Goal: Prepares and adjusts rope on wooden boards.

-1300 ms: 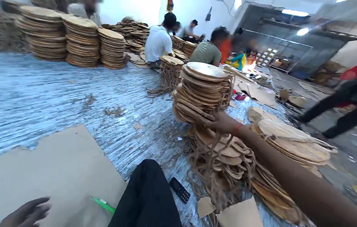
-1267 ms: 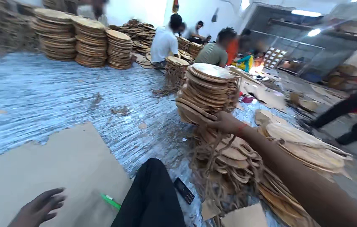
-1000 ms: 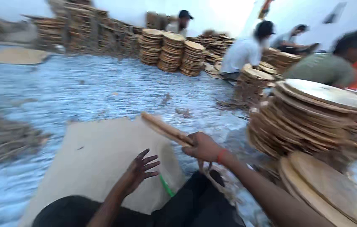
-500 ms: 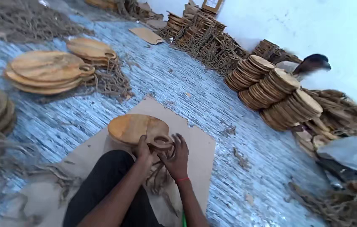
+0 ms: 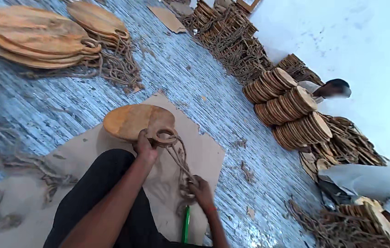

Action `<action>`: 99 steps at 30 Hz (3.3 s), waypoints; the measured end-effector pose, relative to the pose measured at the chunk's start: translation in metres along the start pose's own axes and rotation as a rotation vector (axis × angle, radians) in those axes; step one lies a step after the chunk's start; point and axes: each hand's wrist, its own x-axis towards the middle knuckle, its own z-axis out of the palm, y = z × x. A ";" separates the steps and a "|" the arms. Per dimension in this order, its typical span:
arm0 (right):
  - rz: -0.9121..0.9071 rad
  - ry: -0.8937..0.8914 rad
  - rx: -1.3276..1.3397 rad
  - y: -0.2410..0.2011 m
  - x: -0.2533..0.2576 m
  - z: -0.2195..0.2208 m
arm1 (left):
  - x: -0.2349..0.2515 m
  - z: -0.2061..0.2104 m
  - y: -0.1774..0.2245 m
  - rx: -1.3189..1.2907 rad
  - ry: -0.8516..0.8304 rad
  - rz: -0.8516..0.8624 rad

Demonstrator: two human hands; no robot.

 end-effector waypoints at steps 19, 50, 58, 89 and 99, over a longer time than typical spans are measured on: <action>0.128 0.007 -0.612 0.066 -0.043 -0.084 | 0.020 -0.038 -0.027 0.807 0.106 0.079; 0.013 0.252 0.097 0.079 -0.087 -0.003 | -0.026 -0.087 -0.101 1.733 -1.422 0.101; -0.158 0.234 -0.013 0.077 -0.081 0.009 | -0.033 -0.097 -0.109 1.762 -1.443 -0.020; 0.644 0.352 1.185 -0.026 -0.137 0.082 | -0.031 -0.119 -0.121 2.426 -1.911 0.912; 0.301 0.041 0.273 0.014 -0.122 0.042 | -0.038 -0.094 -0.114 2.526 -1.663 0.417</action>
